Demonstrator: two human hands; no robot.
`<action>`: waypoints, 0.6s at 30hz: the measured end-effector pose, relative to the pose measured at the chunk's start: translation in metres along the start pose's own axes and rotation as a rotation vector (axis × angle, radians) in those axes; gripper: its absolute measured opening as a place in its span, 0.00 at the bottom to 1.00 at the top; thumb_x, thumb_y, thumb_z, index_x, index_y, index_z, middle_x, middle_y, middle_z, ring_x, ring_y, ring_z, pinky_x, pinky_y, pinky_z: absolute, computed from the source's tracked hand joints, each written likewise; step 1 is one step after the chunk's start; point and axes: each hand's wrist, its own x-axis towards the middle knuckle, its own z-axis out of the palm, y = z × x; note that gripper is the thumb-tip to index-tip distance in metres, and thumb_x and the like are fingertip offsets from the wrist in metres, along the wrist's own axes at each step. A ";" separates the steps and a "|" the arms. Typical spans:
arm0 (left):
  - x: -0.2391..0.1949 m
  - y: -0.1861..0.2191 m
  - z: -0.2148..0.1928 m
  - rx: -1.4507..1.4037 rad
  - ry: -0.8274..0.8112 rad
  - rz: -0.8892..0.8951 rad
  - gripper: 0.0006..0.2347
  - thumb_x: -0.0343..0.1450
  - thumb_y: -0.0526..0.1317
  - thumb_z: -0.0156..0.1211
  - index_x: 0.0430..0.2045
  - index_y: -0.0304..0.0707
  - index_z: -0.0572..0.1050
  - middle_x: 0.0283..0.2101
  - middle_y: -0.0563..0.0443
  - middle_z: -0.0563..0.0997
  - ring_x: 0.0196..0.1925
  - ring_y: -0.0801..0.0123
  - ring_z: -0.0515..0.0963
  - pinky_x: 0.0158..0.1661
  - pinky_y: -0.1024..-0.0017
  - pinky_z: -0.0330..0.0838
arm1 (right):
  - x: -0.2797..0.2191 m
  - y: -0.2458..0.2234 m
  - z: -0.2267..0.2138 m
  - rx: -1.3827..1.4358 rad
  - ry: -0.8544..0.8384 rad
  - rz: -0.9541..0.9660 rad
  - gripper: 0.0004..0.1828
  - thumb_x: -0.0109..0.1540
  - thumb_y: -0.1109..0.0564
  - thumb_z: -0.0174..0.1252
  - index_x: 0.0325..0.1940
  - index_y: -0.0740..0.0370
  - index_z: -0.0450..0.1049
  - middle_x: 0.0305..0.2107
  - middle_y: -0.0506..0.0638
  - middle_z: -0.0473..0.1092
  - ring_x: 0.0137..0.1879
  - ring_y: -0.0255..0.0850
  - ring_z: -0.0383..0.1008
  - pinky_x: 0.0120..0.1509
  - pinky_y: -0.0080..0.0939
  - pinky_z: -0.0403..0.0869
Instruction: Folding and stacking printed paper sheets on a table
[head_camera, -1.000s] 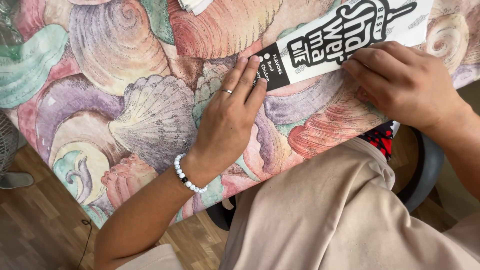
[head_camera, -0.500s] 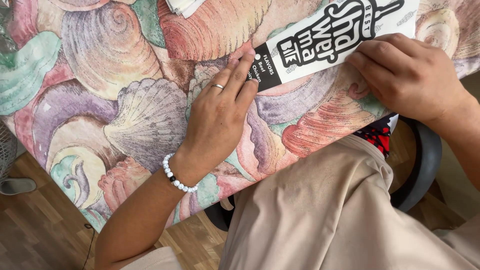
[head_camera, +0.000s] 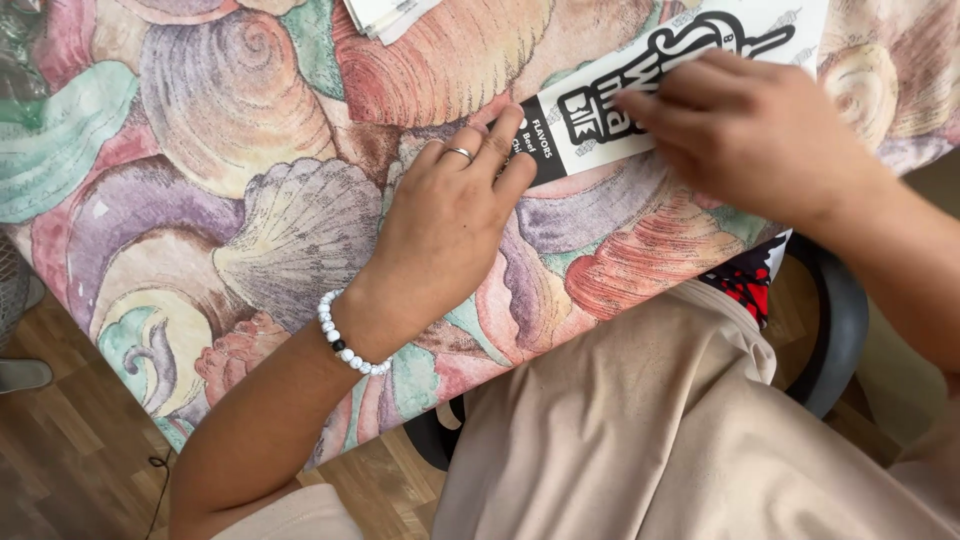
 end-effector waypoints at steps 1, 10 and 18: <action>0.000 0.000 0.000 0.026 -0.011 0.004 0.07 0.72 0.32 0.50 0.41 0.43 0.72 0.67 0.34 0.71 0.68 0.54 0.70 0.52 0.62 0.71 | 0.015 -0.005 0.003 0.006 0.013 -0.059 0.16 0.71 0.56 0.59 0.63 0.55 0.81 0.32 0.41 0.67 0.39 0.41 0.70 0.43 0.38 0.74; -0.002 0.000 0.000 0.063 0.002 -0.016 0.05 0.72 0.33 0.48 0.37 0.46 0.70 0.65 0.37 0.73 0.56 0.56 0.76 0.45 0.65 0.69 | 0.059 -0.022 0.022 -0.030 0.132 -0.082 0.06 0.76 0.56 0.59 0.47 0.56 0.80 0.29 0.44 0.65 0.36 0.42 0.68 0.34 0.42 0.69; -0.005 -0.002 0.004 0.025 0.037 0.007 0.06 0.72 0.33 0.49 0.39 0.46 0.68 0.67 0.34 0.70 0.65 0.55 0.74 0.46 0.65 0.68 | -0.069 0.099 0.083 0.043 -0.033 0.328 0.09 0.81 0.64 0.66 0.47 0.57 0.79 0.29 0.46 0.69 0.32 0.42 0.64 0.38 0.44 0.60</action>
